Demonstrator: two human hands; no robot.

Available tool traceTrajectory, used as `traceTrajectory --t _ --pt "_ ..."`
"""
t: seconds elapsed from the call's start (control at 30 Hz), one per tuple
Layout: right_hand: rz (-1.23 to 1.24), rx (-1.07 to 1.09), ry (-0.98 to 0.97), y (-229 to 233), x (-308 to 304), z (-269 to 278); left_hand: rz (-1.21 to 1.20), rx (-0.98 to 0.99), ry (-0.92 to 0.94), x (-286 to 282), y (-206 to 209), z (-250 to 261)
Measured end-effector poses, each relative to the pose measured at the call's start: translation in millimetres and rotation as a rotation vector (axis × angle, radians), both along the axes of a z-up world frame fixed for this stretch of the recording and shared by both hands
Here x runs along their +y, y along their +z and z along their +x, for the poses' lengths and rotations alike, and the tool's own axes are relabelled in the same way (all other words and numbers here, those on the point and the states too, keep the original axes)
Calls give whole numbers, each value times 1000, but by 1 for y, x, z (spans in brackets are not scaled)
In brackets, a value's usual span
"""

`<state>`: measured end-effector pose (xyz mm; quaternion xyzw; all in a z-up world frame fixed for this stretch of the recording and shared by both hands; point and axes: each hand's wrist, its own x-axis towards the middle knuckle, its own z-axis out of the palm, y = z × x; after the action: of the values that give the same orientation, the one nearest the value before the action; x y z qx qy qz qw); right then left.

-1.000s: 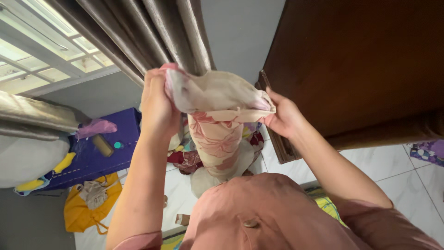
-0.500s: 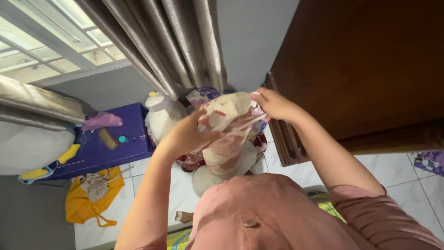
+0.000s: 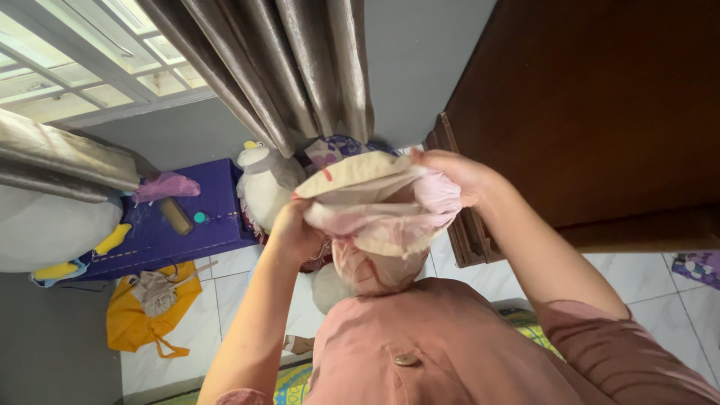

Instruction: The person stuffs a white pillow insert into a floral-patterned pillowcase, adjusts the fabric, and ties the drawstring closure to secure the pillow. The person handles the pillowcase and pillow insert by hand throughout the process.

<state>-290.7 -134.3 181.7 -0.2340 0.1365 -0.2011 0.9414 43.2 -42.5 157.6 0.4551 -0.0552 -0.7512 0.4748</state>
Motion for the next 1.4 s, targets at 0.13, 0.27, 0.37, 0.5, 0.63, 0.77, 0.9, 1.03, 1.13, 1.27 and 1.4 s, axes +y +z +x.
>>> traceTrajectory --t 0.13,0.27,0.37,0.5,0.63,0.77,0.9,1.03,1.13,1.27,1.4 --pt "-776 904 132 27 0 12 3 49 197 -16 10 2" --pt "-1107 1317 290 27 -3 29 -346 -178 20 -18 28 4" --pt "-845 941 -39 5 -3 35 -274 -1151 -321 -11 45 10" --pt "-602 818 -300 -22 -4 48 -101 -1544 -876 1 50 24" --pt "-241 658 -476 -20 -12 54 -285 -1426 -1018 20 22 31" --pt "-279 527 -413 2 -11 47 -264 -1145 -833 29 -12 19" --pt "-332 572 -355 24 -11 36 -83 -554 -478 24 -12 4" --pt "-366 615 -402 36 -16 31 -96 21 -88 18 17 -4" --pt "-514 620 -473 48 -22 31 -184 132 141 7 44 -14" --pt "-618 542 -561 80 -32 40 -239 188 290 -13 82 -23" --pt "-571 327 -657 120 -52 39 -373 246 199 -38 119 -28"
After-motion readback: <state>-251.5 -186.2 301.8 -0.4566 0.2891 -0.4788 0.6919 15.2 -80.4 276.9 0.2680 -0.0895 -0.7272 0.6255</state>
